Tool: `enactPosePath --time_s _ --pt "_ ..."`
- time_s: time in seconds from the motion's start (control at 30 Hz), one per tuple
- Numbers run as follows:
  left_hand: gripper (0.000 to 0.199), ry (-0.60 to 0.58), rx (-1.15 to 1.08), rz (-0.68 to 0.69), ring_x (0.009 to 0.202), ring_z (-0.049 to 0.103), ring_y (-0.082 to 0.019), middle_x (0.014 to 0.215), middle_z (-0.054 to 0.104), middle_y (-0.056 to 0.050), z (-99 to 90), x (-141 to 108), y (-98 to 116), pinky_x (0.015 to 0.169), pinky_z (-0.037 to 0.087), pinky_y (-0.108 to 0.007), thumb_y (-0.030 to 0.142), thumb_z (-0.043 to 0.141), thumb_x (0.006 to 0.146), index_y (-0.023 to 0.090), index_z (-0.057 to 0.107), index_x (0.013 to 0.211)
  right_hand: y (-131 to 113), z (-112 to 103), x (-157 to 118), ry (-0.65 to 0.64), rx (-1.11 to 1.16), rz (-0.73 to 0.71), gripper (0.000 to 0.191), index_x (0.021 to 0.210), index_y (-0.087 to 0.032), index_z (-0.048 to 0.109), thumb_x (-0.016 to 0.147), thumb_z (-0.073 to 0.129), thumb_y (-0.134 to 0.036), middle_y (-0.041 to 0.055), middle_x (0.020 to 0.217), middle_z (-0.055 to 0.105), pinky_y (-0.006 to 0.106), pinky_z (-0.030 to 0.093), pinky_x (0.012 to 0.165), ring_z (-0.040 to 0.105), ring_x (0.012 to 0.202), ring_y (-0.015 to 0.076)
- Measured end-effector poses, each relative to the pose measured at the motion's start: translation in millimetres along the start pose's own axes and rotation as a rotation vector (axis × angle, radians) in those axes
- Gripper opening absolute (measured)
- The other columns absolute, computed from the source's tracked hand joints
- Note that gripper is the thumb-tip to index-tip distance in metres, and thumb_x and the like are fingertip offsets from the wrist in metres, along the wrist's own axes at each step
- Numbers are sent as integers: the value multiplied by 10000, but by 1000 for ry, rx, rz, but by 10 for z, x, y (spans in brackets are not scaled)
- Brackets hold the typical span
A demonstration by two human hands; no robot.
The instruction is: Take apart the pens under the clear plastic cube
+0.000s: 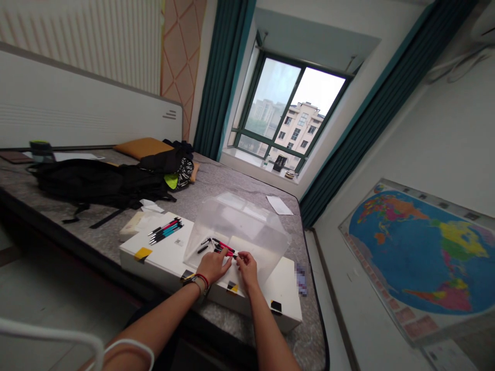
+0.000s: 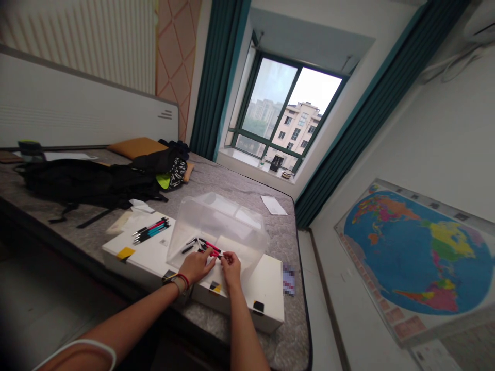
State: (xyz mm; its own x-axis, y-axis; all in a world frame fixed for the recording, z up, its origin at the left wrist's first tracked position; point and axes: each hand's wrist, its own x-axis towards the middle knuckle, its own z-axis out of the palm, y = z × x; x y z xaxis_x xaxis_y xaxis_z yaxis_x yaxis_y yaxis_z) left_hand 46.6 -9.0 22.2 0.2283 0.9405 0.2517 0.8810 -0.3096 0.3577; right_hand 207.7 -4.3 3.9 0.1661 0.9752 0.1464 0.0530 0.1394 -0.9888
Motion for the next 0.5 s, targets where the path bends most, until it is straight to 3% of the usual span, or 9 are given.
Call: enactPosePath --time_s 0.13,0.3,0.5 --pt "434 12 0 -2 778 650 -246 784 684 -96 -1 4 -5 715 417 -318 508 279 935 208 529 1125 -46 5 -14 -28 -18 33 318 912 -179 659 728 651 -438 31 754 677 232 396 497 540 573 140" --pt "440 24 5 19 753 647 -239 762 678 -87 3 5 -11 705 415 -312 523 285 930 207 537 1103 -60 12 -21 -66 -139 -35 364 646 -178 646 814 559 -490 2 562 602 241 387 536 474 510 122" --pt "443 21 2 9 767 649 -240 754 676 -84 4 6 -9 704 413 -308 535 303 921 211 549 1094 -57 9 -23 -46 -73 1 291 827 -176 678 698 688 -436 17 680 659 233 394 502 543 571 145"
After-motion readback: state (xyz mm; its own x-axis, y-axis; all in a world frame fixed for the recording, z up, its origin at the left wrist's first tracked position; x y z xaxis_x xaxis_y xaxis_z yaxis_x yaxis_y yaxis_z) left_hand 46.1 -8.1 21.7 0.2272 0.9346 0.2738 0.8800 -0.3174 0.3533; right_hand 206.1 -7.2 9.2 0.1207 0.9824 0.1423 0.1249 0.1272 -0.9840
